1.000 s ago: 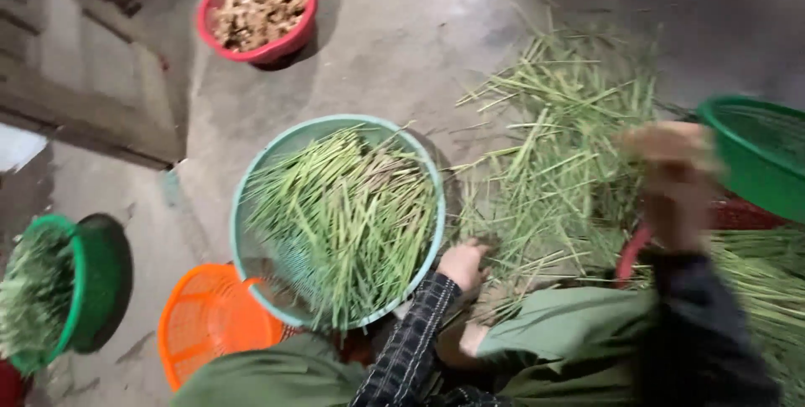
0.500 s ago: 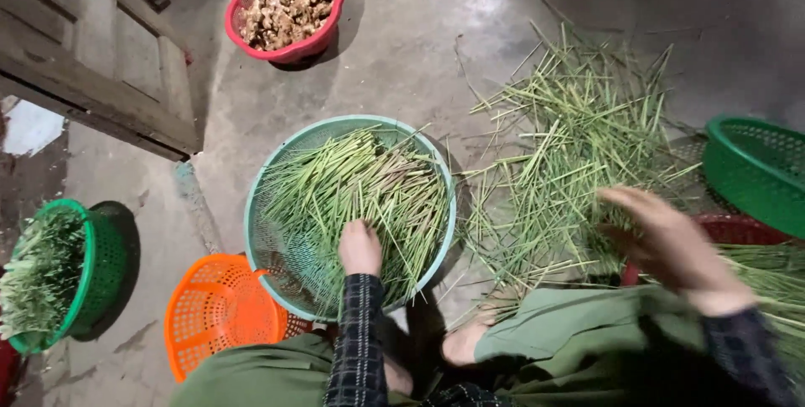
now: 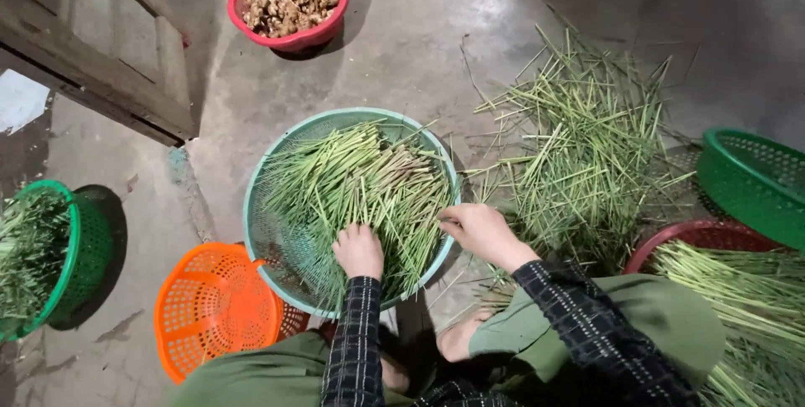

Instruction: Sorting and cleaning lemongrass stalks from a pile into baskets

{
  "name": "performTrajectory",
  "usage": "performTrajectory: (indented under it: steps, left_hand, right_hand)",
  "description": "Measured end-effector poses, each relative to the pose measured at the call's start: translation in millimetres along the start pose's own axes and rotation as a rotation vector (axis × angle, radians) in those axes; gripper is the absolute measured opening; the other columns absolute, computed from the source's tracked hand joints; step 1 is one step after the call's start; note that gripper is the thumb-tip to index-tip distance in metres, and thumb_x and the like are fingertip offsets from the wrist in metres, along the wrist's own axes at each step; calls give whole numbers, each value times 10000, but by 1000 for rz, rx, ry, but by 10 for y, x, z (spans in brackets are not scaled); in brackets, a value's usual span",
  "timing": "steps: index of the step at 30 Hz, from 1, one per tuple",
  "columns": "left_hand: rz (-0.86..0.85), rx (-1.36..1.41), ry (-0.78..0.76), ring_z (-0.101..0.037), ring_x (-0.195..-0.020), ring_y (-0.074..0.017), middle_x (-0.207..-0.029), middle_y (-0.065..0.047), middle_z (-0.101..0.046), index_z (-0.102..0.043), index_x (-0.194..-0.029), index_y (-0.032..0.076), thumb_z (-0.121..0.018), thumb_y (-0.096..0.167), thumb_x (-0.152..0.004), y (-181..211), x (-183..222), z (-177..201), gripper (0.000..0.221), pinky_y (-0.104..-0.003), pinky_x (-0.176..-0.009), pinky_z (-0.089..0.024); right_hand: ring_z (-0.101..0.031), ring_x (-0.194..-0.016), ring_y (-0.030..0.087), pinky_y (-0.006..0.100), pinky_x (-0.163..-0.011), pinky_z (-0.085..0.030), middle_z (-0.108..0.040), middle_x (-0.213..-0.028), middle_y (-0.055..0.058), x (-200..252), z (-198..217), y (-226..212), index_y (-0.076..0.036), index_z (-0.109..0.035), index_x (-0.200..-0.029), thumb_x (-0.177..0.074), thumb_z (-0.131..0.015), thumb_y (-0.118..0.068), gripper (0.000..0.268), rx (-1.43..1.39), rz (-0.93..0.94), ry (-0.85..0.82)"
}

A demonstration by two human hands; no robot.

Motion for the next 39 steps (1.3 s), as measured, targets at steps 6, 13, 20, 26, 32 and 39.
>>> performTrajectory:
  steps: [6, 13, 20, 26, 32, 39]
  left_hand:
    - [134, 562, -14, -628, -1005, -322, -1071, -52, -682, -715, -836, 117, -768, 252, -822, 45, -284, 1017, 146, -440, -842, -506]
    - [402, 1807, -487, -689, -715, -132, -799, -96, -764, -641, -991, 87, -706, 129, -948, 735, -132, 1103, 89, -234, -654, -542]
    - [467, 2038, -615, -776, -709, -236, -860, -221, -778, -664, -1033, 28, -700, 74, -940, 964, -33, 903, 111, -285, -605, -619]
    - [287, 1803, -727, -714, -916, -165, -1042, -133, -770, -727, -1125, 30, -671, 203, -1002, 1267, 191, 767, 220, -315, -833, -591]
    - [133, 1415, -224, -494, -1373, -385, -1460, -239, -554, -472, -1489, 10, -374, 268, -1101, 827, -351, 1564, 476, -491, -1136, -398]
    - [-212, 1560, -359, -293, -1473, -425, -1571, -339, -334, -301, -1556, -61, -442, 102, -1061, 1375, -170, 1635, 540, -535, -1219, -213]
  right_hand:
    - [-751, -960, 331, 430, -836, -596, -792, -1070, 115, 70, 68, -107, -139, -733, -1195, -952, -666, -281, 290, -320, -123, 52]
    - [-754, -700, 243, 370, -718, -614, -738, -1088, 250, 76, 7, -116, -58, -693, -1226, -936, -711, -243, 345, -642, -122, 77]
    - [-654, -1115, 473, 570, -945, -535, -540, -1337, 267, 143, 638, 462, -47, -507, -1421, -956, -656, -426, 618, -15, -304, 348]
    - [-692, -768, 188, 325, -557, -597, -726, -895, 77, 230, 111, -121, -82, -714, -1217, -1038, -546, -330, 349, -881, -205, 205]
    - [-735, -661, 230, 377, -672, -604, -756, -751, 105, 270, 399, -426, -100, -645, -1136, -1049, -465, -221, 234, -456, 29, 87]
    - [-743, -796, 248, 407, -739, -612, -750, -920, 165, 5, -294, 193, -37, -590, -1276, -1035, -455, -164, 304, -926, -56, -53]
Point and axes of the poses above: each hand's wrist, its own x-axis away from the middle knuckle, its own z-axis out of the back of the hand, y = z × x, the point moved 7 cm from there along -x, towards the middle knuckle
